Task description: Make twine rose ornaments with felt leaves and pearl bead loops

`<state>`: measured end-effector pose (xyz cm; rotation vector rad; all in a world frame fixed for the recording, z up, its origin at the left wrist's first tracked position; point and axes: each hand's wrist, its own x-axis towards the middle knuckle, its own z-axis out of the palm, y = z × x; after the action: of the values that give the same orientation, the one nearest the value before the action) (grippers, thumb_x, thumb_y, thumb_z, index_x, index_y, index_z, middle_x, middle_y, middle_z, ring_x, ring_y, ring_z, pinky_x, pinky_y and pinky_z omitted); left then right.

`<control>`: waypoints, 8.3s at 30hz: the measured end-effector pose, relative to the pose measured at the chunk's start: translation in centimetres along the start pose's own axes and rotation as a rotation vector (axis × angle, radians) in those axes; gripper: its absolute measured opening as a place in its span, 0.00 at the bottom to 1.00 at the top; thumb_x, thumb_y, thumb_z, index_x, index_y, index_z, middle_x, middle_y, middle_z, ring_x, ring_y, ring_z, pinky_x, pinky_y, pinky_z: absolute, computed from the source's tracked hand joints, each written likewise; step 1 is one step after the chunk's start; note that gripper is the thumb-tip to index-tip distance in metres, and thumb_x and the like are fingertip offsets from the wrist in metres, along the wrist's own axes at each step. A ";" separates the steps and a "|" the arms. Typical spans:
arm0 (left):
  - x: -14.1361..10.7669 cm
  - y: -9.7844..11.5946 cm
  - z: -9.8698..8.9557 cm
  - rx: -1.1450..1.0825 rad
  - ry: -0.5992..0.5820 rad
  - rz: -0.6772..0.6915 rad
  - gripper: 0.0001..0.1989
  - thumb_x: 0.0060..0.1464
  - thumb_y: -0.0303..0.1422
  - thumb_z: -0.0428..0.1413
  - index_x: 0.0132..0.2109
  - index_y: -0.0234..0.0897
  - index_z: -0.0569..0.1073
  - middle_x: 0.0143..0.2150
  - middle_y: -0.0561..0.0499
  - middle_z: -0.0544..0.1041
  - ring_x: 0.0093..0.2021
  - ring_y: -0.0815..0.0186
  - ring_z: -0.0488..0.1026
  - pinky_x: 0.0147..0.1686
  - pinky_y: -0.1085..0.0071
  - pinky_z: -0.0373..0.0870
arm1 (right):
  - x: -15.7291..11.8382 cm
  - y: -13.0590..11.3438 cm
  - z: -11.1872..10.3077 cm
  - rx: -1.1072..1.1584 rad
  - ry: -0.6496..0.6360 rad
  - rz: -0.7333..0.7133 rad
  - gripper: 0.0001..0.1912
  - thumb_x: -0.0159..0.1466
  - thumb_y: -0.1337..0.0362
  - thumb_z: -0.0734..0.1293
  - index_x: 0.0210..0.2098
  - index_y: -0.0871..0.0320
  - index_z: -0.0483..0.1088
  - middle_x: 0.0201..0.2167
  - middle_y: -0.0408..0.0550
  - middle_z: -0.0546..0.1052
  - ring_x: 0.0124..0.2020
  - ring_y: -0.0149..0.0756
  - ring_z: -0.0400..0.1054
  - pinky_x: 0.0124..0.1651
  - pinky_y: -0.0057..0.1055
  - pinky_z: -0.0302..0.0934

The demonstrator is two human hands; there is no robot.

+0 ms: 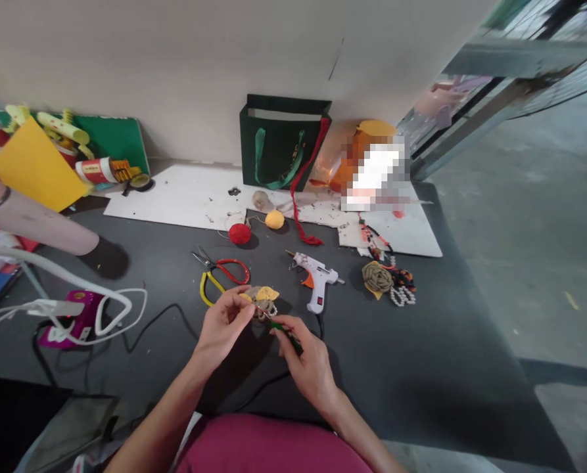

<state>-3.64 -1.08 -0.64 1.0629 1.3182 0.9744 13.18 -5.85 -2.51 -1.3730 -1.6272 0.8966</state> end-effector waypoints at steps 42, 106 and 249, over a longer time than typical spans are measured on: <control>0.5 0.8 -0.2 -0.295 -0.198 -0.251 0.16 0.42 0.41 0.66 0.28 0.34 0.72 0.23 0.56 0.71 0.23 0.74 0.65 0.25 0.76 0.58 | 2.1 -1.2 -5.5 -0.539 -0.146 -0.562 0.19 0.65 0.77 0.56 0.48 0.59 0.72 0.37 0.53 0.78 0.33 0.37 0.72 0.33 0.31 0.68; -0.2 0.1 0.6 -0.429 0.009 -0.214 0.14 0.33 0.29 0.70 0.31 0.33 0.77 0.34 0.52 0.77 0.31 0.72 0.73 0.32 0.77 0.70 | -0.7 -3.3 -4.1 -0.260 -0.122 -0.067 0.13 0.69 0.70 0.56 0.46 0.58 0.70 0.34 0.50 0.76 0.35 0.35 0.73 0.38 0.28 0.68; -1.1 -3.6 -0.3 0.241 -0.003 0.103 0.12 0.51 0.30 0.58 0.44 0.41 0.75 0.45 0.48 0.67 0.40 0.67 0.72 0.38 0.68 0.75 | 2.5 0.7 -0.3 0.032 0.006 0.246 0.07 0.62 0.62 0.66 0.29 0.58 0.71 0.22 0.42 0.72 0.23 0.31 0.66 0.28 0.26 0.60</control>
<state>-4.11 -3.08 -3.78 1.3260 1.4147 0.9049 13.56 -3.27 -2.64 -1.5751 -1.4531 1.0538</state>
